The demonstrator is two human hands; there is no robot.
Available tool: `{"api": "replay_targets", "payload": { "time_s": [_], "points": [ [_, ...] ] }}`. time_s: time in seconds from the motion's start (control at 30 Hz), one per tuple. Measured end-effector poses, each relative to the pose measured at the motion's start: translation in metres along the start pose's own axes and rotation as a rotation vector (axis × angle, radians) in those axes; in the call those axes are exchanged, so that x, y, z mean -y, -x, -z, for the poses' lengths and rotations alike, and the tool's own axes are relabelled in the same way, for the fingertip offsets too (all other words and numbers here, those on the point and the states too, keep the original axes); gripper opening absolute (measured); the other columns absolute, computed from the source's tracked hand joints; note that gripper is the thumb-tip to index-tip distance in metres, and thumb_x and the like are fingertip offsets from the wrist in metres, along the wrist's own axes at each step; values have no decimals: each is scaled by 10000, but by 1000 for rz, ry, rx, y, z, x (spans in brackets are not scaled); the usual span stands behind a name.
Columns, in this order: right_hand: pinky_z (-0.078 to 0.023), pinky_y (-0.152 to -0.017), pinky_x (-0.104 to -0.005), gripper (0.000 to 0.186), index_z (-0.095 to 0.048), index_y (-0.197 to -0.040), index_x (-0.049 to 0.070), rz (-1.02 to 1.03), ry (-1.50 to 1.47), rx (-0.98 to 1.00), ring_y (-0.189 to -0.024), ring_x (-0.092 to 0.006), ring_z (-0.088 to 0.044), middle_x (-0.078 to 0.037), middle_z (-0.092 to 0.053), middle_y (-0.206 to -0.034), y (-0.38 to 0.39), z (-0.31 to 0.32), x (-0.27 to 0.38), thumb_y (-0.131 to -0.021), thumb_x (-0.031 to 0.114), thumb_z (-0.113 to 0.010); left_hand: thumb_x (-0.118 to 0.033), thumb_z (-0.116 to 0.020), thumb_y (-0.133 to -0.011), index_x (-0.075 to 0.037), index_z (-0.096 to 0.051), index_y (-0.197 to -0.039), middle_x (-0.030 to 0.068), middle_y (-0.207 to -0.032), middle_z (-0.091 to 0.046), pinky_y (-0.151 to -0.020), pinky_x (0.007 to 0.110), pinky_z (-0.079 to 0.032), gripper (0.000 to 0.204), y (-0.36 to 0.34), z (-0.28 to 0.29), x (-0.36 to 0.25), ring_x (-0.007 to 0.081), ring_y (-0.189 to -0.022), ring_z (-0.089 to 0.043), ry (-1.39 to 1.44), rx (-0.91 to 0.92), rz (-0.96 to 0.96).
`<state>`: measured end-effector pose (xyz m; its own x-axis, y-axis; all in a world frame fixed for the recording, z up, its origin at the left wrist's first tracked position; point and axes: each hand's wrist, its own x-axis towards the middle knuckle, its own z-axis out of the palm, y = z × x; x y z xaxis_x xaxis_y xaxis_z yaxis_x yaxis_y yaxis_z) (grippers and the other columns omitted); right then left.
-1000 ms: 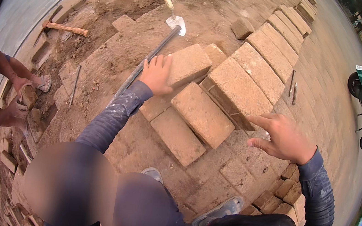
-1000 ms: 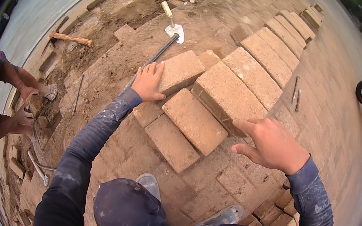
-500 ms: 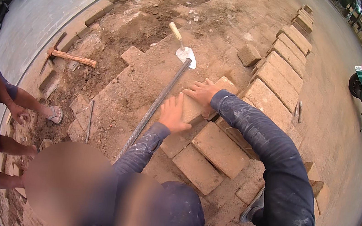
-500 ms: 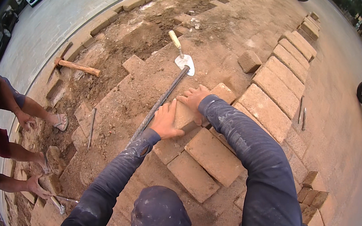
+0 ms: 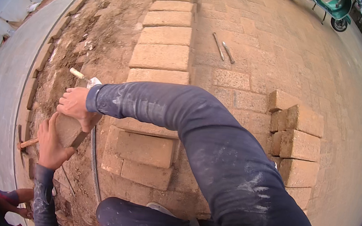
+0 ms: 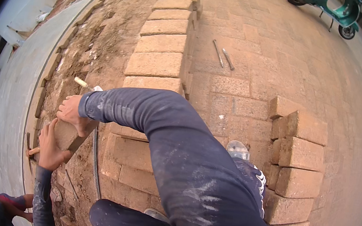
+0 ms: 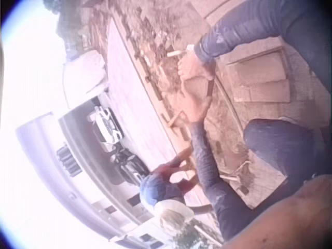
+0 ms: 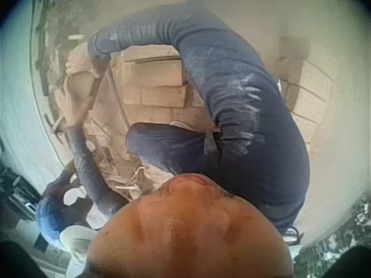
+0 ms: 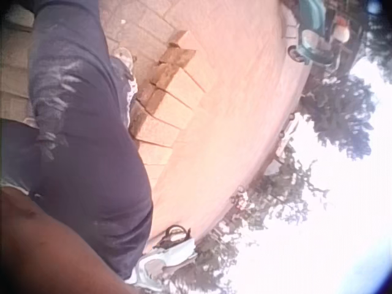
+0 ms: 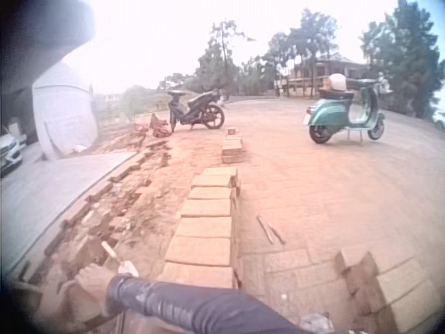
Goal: The person lays rectangular bricks onto a prepared sand base to form a curved wall. They pick up bricks from a nearby pile, place them into position, and adjust them by hand to align with the existing structure.
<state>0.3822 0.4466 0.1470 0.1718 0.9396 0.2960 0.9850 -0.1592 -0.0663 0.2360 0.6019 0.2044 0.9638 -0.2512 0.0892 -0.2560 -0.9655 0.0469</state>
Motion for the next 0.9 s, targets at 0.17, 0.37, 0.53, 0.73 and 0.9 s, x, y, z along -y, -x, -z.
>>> {"api": "replay_targets", "payload": {
  "time_s": [0.17, 0.37, 0.53, 0.73, 0.9],
  "points": [
    [-484, -956, -466, 874, -642, -1141, -51, 14, 38, -42, -1138, -397, -578, -247, -615, -1200, 76, 157, 15, -576, 602, -778, -89, -693, -512, -27, -333, -1455, 186, -1351, -432, -1120, 454, -298, 1011, -14, 111, -95, 380, -1289, -412, 1, -66, -22],
    [-511, -915, -432, 870, -588, -1132, -86, -351, 37, -8, -1090, -364, -567, -241, -599, -1135, 317, 223, -17, -564, 526, -833, -56, -679, -499, -33, -346, -1450, 168, -1333, -448, -1121, 402, -313, 1007, -129, 83, -285, 333, -1285, -432, 181, 56, -366],
    [-510, -903, -408, 852, -489, -1246, -83, -757, 134, 122, -1081, -331, -544, -214, -559, -1147, 539, 242, -23, -569, 316, -818, -156, -766, -533, -43, -385, -1390, 192, -1233, -458, -1034, 443, -367, 944, -245, -16, -458, 382, -1181, -438, 293, 103, -852],
    [-490, -924, -398, 915, -464, -1305, -48, -1135, 64, 344, -1084, -337, -536, -204, -545, -1169, 713, 238, -6, -538, 291, -832, -268, -794, -588, -77, -363, -1419, 218, -1209, -472, -1014, 472, -366, 956, -298, -143, -633, 389, -1159, -444, 464, 143, -1098],
    [-432, -1034, -394, 1080, -364, -1455, 42, -1576, -577, 685, -1289, -334, -453, -190, -447, -1391, 807, 219, 5, -598, 493, -843, -428, -786, -689, -90, -229, -1523, 249, -1444, -334, -1139, 456, -270, 1058, -292, -219, -709, 406, -1374, -296, 747, 787, -1071]
  ]
}}
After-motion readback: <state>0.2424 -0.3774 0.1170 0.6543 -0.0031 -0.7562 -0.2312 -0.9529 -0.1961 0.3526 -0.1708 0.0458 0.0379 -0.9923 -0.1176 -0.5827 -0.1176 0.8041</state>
